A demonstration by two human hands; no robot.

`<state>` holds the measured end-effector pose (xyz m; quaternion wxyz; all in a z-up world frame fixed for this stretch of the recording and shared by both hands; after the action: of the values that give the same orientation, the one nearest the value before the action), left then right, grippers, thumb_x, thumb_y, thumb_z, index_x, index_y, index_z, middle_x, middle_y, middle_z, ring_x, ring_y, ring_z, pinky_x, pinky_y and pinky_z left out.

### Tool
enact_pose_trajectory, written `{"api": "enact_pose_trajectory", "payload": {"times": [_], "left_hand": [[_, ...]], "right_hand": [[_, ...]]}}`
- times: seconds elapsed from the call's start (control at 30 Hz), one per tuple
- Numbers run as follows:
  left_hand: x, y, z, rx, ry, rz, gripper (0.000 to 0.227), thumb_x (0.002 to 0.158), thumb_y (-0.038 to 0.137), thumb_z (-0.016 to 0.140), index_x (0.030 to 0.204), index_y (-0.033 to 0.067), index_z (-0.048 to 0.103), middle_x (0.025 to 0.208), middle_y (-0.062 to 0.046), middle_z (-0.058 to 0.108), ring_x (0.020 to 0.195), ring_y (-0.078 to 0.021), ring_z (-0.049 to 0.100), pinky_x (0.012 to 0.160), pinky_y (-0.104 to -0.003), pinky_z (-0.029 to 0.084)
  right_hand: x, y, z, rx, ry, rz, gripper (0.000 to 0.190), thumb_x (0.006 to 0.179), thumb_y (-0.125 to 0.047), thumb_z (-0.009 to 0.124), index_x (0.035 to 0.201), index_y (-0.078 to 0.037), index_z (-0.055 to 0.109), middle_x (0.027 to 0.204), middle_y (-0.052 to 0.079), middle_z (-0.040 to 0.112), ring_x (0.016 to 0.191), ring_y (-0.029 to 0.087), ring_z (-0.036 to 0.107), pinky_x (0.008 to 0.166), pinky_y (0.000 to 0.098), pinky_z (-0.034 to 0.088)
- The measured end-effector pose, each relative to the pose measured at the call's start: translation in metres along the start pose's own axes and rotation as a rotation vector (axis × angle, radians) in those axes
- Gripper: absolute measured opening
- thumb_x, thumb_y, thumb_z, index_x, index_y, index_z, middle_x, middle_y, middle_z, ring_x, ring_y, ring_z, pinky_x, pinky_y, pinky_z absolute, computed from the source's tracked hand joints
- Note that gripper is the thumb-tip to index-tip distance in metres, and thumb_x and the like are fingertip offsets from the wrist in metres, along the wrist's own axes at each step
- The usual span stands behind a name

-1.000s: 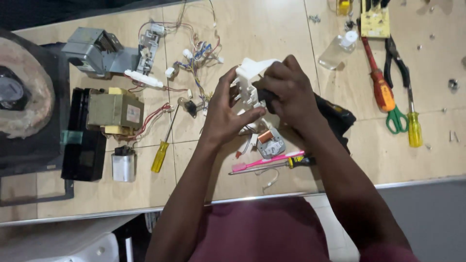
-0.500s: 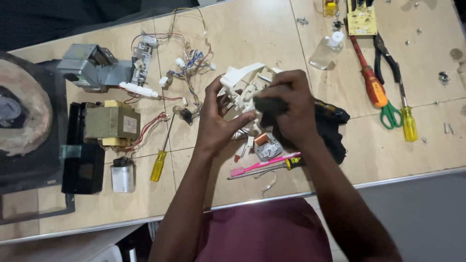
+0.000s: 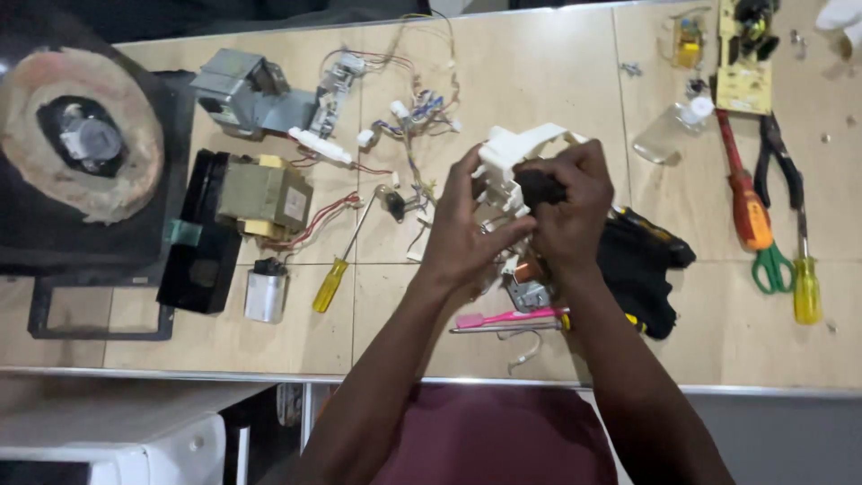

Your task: The person cleans various disassembled electronic components on a workbench. They use a pink toothbrush to scrub a green circuit board and a yellow component, then wipe a white plastic housing with a black cloth. The person also handles a small motor and a light bulb, wiping them with the cloth.

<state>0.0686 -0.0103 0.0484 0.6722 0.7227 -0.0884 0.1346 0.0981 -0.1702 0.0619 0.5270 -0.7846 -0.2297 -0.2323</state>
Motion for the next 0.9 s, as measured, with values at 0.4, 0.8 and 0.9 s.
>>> {"api": "enact_pose_trajectory", "payload": {"times": [0.4,0.8,0.9], "left_hand": [[-0.013,-0.02,0.001,-0.072,0.031,-0.114,0.109,0.069,0.031,0.097,0.151,-0.0029,0.033,0.141,-0.034,0.045,0.126,-0.063,0.052,0.104,-0.064,0.05],[-0.024,-0.029,0.001,-0.161,0.036,-0.206,0.108,0.076,0.033,0.092,0.154,-0.0043,0.027,0.145,-0.038,0.04,0.129,-0.0612,0.05,0.11,-0.062,0.045],[-0.018,-0.02,-0.004,-0.08,0.036,-0.295,0.093,0.077,0.037,0.084,0.15,0.0129,0.033,0.148,-0.024,0.052,0.134,-0.0383,0.059,0.113,-0.043,0.051]], "right_hand": [[0.011,-0.01,0.006,-0.033,-0.24,0.003,0.033,0.082,0.015,0.071,0.1,-0.012,0.078,0.103,0.014,0.047,0.094,0.041,0.055,0.093,0.0432,0.047],[-0.014,0.07,-0.045,0.069,0.423,0.024,0.057,0.079,-0.061,0.061,0.11,-0.014,0.071,0.106,0.007,0.062,0.091,0.024,0.065,0.08,0.0349,0.054],[-0.048,0.123,-0.115,0.427,0.707,0.31,0.027,0.096,-0.009,0.077,0.119,-0.01,0.064,0.122,0.012,0.073,0.108,0.024,0.069,0.094,0.0387,0.06]]}}
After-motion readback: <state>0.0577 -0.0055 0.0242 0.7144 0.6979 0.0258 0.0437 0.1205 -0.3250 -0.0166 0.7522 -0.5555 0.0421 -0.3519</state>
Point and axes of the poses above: each hand's wrist, its own x-axis towards the middle knuckle, its own z-axis out of the palm, y = z × x, the point moved 9 cm from there along x, towards the middle knuckle
